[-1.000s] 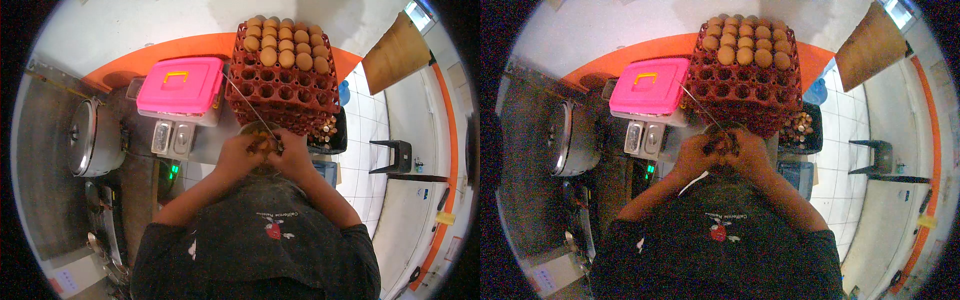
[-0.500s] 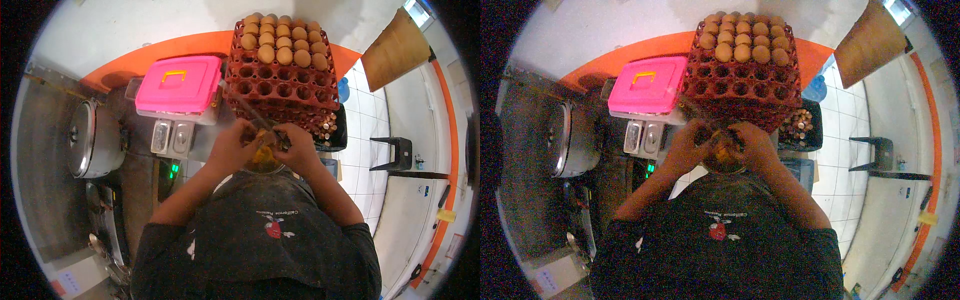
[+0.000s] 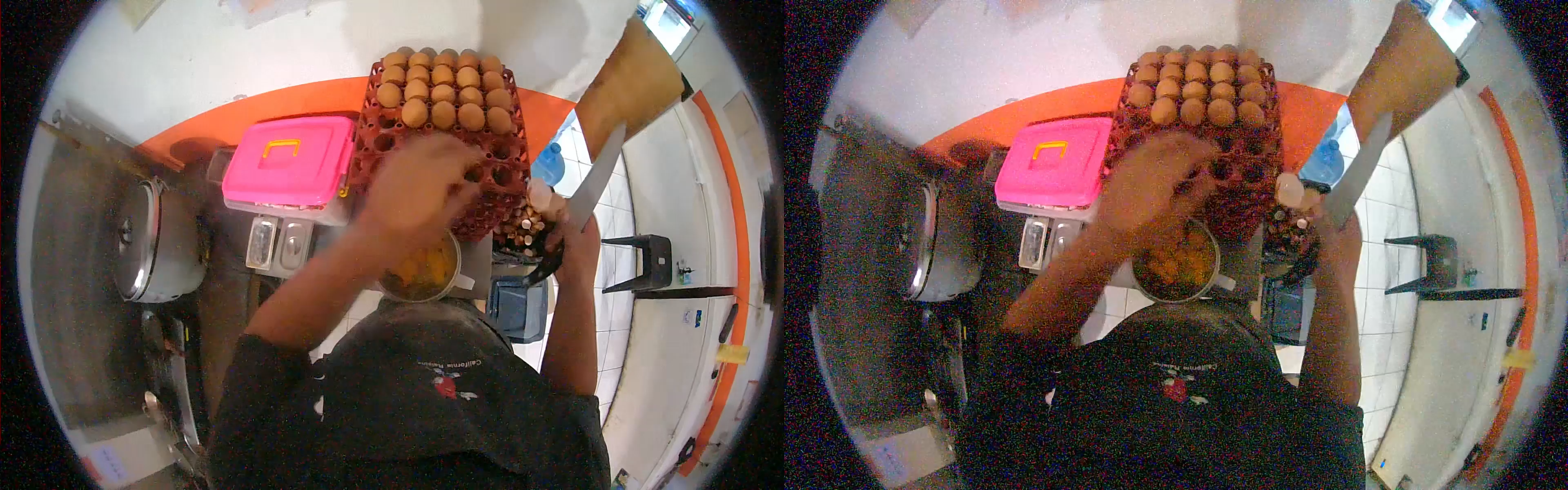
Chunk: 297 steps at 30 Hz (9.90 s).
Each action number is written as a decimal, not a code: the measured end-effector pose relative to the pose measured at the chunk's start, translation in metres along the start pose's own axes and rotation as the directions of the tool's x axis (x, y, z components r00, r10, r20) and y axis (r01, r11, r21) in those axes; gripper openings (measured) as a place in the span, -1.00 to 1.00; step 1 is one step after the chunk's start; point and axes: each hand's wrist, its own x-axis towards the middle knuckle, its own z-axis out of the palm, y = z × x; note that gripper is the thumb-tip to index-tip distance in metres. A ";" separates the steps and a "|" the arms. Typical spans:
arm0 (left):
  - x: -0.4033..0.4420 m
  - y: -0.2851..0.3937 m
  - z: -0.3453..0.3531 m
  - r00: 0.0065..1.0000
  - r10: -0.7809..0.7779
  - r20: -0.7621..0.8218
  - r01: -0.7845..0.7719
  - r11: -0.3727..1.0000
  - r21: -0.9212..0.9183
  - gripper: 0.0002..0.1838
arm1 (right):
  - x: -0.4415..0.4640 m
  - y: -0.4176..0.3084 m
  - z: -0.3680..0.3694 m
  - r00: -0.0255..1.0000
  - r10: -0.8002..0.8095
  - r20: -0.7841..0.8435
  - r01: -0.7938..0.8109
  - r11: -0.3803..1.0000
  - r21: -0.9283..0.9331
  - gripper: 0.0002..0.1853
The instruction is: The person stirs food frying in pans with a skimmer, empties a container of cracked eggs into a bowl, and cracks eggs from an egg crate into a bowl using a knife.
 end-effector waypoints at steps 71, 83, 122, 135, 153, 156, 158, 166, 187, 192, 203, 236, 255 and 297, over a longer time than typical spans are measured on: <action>-0.136 -0.008 0.003 0.842 -0.501 0.201 0.538 0.809 -0.239 -0.50 | -0.051 0.043 0.125 0.663 -0.252 0.705 0.650 0.661 -0.375 -0.46; -0.081 0.020 0.010 0.746 -0.595 0.298 0.640 0.519 -0.567 -0.60 | -0.053 0.017 0.081 0.876 -0.308 0.370 0.432 0.841 -0.324 -0.46; -0.090 -0.004 -0.010 0.684 -0.642 0.346 0.606 0.237 -0.759 -0.50 | -0.087 0.010 0.069 0.707 -0.008 0.707 0.619 0.490 -0.614 -0.58; -0.147 -0.014 0.000 0.675 -0.561 0.479 0.708 0.312 -0.634 -0.46 | -0.075 0.003 0.118 0.650 -0.210 0.730 0.637 0.674 -0.373 -0.49; -0.154 -0.009 0.022 0.712 -0.634 0.302 0.701 0.617 -0.358 -0.55 | -0.063 0.049 0.127 0.685 -0.161 0.711 0.614 0.652 -0.444 -0.30; -0.145 -0.004 0.015 0.692 -0.635 0.344 0.722 0.609 -0.328 -0.56 | -0.062 0.050 0.126 0.684 -0.128 0.718 0.591 0.674 -0.443 -0.29; -0.148 -0.008 0.021 0.781 -0.582 0.225 0.624 0.709 -0.329 -0.56 | -0.065 0.039 0.129 0.688 -0.164 0.707 0.608 0.662 -0.439 -0.33; -0.150 -0.020 0.010 0.853 -0.464 0.240 0.504 0.852 -0.143 -0.53 | -0.051 0.040 0.118 0.660 -0.156 0.735 0.659 0.591 -0.466 -0.31; 0.066 -0.043 0.075 0.983 -0.183 -0.005 0.172 0.915 0.365 -0.64 | 0.012 -0.003 -0.032 0.923 -0.363 -0.125 0.213 0.757 -0.618 -0.60; 0.067 -0.052 0.067 0.998 -0.051 -0.037 0.056 0.986 0.156 -0.61 | -0.036 0.004 -0.030 0.985 -0.172 0.006 0.147 0.824 -0.547 -0.54; -0.069 -0.010 0.017 0.613 -0.666 0.424 0.628 0.085 -0.774 -0.61 | -0.078 0.013 0.032 0.776 0.043 0.629 0.491 0.584 -0.646 -0.47; -0.140 -0.014 -0.018 0.683 -0.536 0.497 0.731 0.493 -0.472 -0.53 | -0.070 0.024 0.131 0.724 -0.147 0.673 0.557 0.701 -0.446 -0.44; -0.155 -0.017 0.017 0.766 -0.563 0.310 0.640 0.715 -0.281 -0.56 | -0.067 0.046 0.133 0.739 -0.031 0.673 0.461 0.752 -0.471 -0.42; -0.041 -0.016 -0.025 0.994 -0.105 0.029 0.109 0.955 -0.276 -0.60 | -0.022 0.024 0.012 0.999 -0.034 0.000 0.034 0.994 -0.102 -0.56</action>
